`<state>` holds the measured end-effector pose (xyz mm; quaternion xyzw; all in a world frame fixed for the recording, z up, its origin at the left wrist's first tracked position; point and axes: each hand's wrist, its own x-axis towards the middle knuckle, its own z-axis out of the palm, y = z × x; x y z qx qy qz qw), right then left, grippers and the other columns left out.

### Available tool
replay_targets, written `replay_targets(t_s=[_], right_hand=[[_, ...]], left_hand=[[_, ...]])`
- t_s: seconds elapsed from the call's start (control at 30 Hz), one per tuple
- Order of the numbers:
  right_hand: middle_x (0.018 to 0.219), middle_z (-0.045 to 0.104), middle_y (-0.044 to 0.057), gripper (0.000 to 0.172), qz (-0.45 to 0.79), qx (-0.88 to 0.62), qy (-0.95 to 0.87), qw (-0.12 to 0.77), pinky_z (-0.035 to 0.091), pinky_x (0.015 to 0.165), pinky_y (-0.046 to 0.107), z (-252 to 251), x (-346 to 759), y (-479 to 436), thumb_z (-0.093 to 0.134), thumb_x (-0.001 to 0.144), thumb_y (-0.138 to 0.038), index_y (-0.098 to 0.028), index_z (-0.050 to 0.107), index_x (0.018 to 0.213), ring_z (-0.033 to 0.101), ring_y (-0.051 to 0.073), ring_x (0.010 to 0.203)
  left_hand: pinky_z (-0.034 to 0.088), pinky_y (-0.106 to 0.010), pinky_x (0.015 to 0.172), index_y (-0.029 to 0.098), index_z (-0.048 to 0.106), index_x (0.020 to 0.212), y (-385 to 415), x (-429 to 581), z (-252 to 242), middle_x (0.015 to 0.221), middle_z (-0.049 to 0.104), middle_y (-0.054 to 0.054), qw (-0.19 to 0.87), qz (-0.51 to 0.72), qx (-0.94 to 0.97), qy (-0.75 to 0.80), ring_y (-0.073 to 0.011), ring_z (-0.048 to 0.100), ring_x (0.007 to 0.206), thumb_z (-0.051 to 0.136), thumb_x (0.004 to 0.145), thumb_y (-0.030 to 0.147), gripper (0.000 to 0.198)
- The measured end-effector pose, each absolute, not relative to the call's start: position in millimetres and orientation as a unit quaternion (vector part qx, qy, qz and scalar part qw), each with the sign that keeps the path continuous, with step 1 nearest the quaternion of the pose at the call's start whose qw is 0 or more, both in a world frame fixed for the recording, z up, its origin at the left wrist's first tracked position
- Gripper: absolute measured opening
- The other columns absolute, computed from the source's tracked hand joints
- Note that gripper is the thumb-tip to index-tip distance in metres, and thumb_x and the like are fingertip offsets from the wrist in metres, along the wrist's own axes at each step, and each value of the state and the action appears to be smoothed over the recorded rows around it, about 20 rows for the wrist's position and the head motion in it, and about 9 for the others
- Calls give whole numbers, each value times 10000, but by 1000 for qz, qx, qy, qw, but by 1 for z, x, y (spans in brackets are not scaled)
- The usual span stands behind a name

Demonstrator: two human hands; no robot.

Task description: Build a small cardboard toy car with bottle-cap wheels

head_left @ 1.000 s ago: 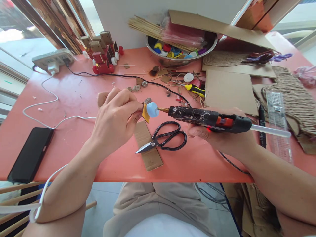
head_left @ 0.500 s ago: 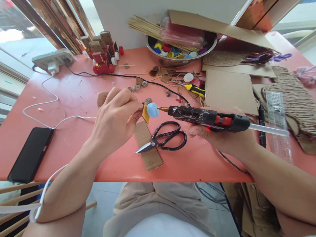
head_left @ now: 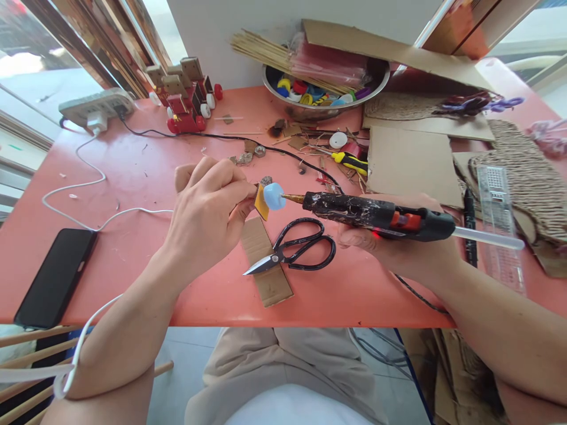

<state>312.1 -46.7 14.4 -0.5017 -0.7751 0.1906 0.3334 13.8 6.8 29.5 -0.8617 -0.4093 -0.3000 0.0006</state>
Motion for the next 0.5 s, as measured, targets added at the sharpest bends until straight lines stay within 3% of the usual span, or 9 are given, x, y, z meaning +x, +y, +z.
replay_targets(t_s=[0.1,0.27,0.5], right_hand=[[692,726,34,560,233,-481,-770,348,520,565,296,18,307,-47,635,1019,-772,-254,798,884,638,183,617],[657,713,42,677,293,-498,-732,361,492,540,315,24,300,-45,654,924,-889,-235,796,818,610,189,587],[694,693,32,533,259,-480,-766,341,487,567,300,17,310,-46,703,1005,-723,-238,731,786,600,180,631]], left_hand=[[517,-530,869,331,812,897,7,13,31,877,700,-59,-1,-296,-864,-407,-292,647,890,619,994,170,270],[531,-544,869,341,820,917,8,11,33,859,713,-55,-1,-284,-867,-410,-299,660,888,638,969,178,250],[512,-537,879,331,812,896,8,10,34,869,702,-54,-8,-289,-864,-411,-290,639,882,637,990,192,243]])
